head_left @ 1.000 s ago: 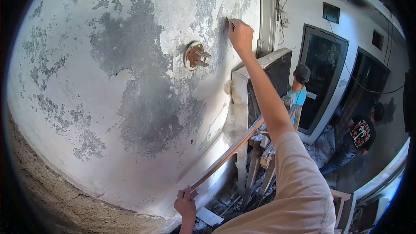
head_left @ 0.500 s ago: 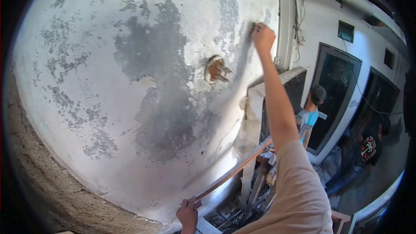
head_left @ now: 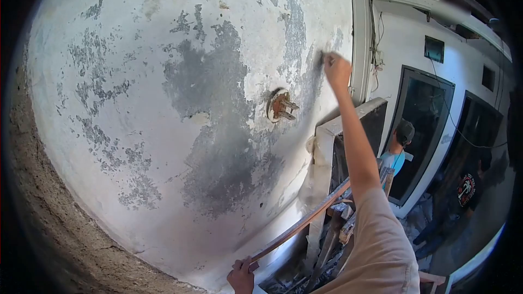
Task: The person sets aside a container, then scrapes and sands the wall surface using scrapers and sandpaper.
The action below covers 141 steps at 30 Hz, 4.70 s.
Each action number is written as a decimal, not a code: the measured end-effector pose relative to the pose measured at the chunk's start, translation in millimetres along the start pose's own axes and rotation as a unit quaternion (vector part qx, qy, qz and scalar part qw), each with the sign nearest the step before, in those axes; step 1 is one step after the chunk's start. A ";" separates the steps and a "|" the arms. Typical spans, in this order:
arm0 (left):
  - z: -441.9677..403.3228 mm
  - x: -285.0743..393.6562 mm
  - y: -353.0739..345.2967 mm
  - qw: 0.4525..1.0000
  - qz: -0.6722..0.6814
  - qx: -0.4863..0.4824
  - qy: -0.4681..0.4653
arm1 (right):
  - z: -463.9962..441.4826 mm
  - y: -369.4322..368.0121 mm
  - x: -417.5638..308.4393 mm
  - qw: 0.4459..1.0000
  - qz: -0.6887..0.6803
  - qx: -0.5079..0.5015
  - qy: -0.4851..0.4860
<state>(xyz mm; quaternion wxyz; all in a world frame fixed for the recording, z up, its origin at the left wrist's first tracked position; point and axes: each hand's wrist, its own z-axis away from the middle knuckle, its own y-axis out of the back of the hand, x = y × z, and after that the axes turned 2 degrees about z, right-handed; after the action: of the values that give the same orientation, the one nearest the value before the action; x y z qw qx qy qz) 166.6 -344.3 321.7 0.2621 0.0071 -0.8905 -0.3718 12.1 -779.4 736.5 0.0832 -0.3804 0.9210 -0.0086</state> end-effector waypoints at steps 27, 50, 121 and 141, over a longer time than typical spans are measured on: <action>4.5 -13.9 -14.8 0.999 0.034 -0.021 0.024 | 90.1 55.2 -39.5 0.985 -0.130 -0.112 -0.016; 3.4 7.8 -4.7 0.999 0.007 -0.034 0.005 | 401.2 354.0 -73.9 0.714 -0.267 -0.494 -0.419; 116.0 135.5 -30.9 0.695 0.440 -0.396 0.408 | 447.9 501.2 -54.1 0.275 -0.355 -0.194 -0.872; 130.3 168.0 -31.1 0.649 0.453 -0.439 0.426 | 453.7 508.4 -47.0 0.103 -0.525 -0.210 -0.819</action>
<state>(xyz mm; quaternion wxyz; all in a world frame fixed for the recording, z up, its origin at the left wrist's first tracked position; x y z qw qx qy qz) -45.5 -315.8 302.2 0.7207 -0.3560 -0.3062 -0.5100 -238.1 -363.7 255.9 0.6783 -0.5469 -0.1714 0.4598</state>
